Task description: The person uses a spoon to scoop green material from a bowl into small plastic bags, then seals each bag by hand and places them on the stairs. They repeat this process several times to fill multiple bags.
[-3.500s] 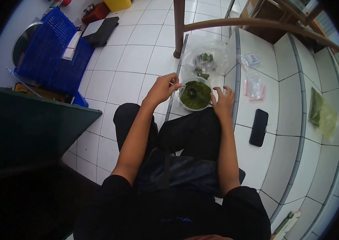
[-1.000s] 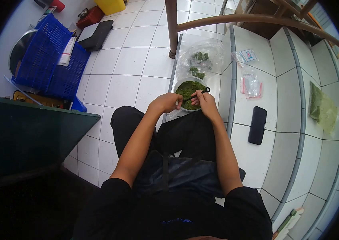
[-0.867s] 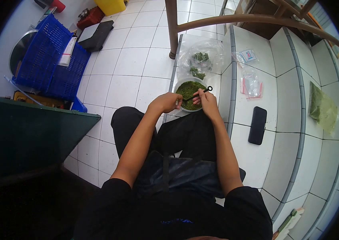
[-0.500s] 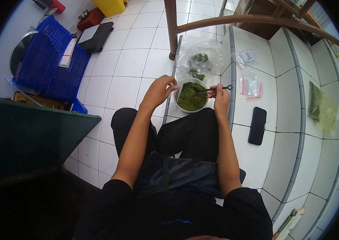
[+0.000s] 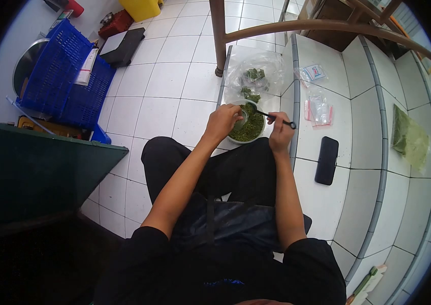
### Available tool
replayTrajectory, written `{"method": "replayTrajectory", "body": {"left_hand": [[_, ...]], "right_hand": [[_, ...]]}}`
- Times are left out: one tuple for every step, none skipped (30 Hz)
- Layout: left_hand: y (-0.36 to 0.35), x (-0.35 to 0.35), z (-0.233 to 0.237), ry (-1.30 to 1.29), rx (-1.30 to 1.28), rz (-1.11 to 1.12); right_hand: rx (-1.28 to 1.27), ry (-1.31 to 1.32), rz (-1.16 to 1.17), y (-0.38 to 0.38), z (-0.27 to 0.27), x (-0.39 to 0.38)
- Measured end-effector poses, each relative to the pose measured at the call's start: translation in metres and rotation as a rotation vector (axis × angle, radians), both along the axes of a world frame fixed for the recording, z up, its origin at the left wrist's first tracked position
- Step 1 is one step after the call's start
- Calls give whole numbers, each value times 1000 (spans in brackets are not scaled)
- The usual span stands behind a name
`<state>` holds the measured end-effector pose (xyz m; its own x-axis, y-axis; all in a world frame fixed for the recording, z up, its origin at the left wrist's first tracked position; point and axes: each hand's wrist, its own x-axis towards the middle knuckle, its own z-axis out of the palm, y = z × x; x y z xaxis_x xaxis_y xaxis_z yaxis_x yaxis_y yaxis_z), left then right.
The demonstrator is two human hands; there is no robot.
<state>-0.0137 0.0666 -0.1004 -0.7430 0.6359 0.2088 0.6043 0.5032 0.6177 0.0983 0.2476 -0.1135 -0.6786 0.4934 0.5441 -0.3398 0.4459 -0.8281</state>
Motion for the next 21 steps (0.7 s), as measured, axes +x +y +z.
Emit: {"method": "replayTrajectory", "body": {"left_hand": [[0,1,0,-6,-10,4],[0,1,0,-4,-11,3],[0,1,0,4,-11,13],[-1,2,0,11,-11,23],[-1,1,0,12,-12,23],[-1,0,-1,10,-21,24],[-1,-1,-2,8,-30,26],[-2,-2,-3,8,-29,28],[-2,-2,-4,17,-13,34],[-2,-2,-5,26,1,40],[-2,-2,-6,25,2,41],[-3,-2,-6,26,7,45],[-3,-2,-6,28,12,50],[-3,-2,-6,28,13,51],[-3,-3,-6,19,-15,46],[-3,-4,-6,10,-43,41],[-3,-4,-7,10,-43,41],[-3,-3,-6,10,-43,45],[-3,-3,-6,10,-43,49],[-3,-3,-5,10,-43,49],[-4,-3,-5,13,-43,49]], "right_hand": [[0,1,0,0,0,1],[119,16,111,1,0,1],[238,30,220,1,2,2],[347,43,233,1,4,2],[347,43,232,0,6,2],[381,54,236,-1,9,2],[415,65,241,-2,10,2],[416,65,243,-1,9,2],[412,49,264,0,9,2],[406,32,283,1,9,3],[407,31,284,1,8,3],[342,19,281,0,8,3],[278,7,279,0,9,3],[278,7,279,1,10,3],[279,-5,313,1,11,3],[280,-17,346,2,12,3],[280,-17,346,2,11,3],[251,-25,308,1,9,3],[222,-33,269,1,7,2],[222,-33,269,2,6,2],[214,-25,288,2,5,2]]}}
